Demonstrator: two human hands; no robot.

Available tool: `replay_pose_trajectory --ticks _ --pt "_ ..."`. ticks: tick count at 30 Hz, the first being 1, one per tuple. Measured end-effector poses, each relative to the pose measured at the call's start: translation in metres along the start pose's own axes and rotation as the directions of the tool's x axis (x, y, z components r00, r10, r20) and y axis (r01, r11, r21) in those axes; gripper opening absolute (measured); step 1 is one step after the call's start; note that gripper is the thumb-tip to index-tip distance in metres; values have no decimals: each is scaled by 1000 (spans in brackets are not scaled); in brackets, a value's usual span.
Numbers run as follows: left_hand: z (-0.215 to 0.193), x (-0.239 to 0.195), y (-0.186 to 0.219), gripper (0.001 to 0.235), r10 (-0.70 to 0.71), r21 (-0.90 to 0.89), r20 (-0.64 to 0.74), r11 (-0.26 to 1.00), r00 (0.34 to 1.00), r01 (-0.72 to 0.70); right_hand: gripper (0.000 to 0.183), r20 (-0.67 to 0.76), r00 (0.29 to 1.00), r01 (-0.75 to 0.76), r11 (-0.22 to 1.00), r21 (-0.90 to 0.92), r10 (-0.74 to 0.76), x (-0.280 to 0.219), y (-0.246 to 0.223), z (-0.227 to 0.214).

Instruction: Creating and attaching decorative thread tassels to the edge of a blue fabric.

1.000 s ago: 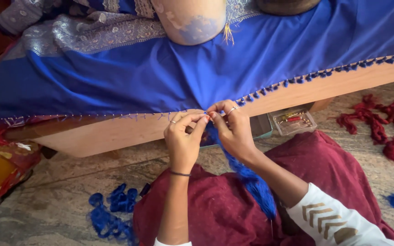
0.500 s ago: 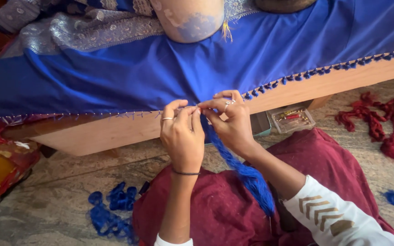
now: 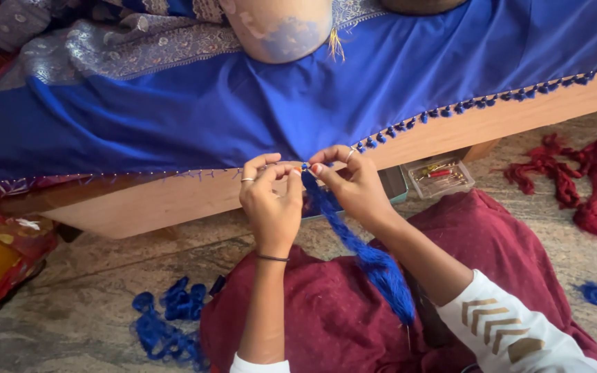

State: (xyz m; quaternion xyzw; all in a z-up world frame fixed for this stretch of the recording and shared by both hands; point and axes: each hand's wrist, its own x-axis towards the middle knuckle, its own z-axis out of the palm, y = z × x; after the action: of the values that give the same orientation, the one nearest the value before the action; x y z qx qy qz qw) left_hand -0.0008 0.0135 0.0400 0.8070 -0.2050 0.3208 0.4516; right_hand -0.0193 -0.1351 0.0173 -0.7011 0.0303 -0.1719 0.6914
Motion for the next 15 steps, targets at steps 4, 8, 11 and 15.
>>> replay_pose_trajectory --ticks 4,8,11,15 --pt "1 0 -5 7 -112 -105 42 988 993 116 16 103 993 44 993 111 -55 -1 10 -1" --pt "1 3 -7 8 -227 -256 148 931 963 259 9 47 990 129 989 69 -133 0 23 -1" --pt "14 -2 -26 10 -270 -264 116 919 956 292 3 115 987 41 863 504 -114 1 24 -1" --pt "24 -10 -23 12 -109 -152 -43 983 993 102 7 150 981 -3 757 653 -126 12 21 4"
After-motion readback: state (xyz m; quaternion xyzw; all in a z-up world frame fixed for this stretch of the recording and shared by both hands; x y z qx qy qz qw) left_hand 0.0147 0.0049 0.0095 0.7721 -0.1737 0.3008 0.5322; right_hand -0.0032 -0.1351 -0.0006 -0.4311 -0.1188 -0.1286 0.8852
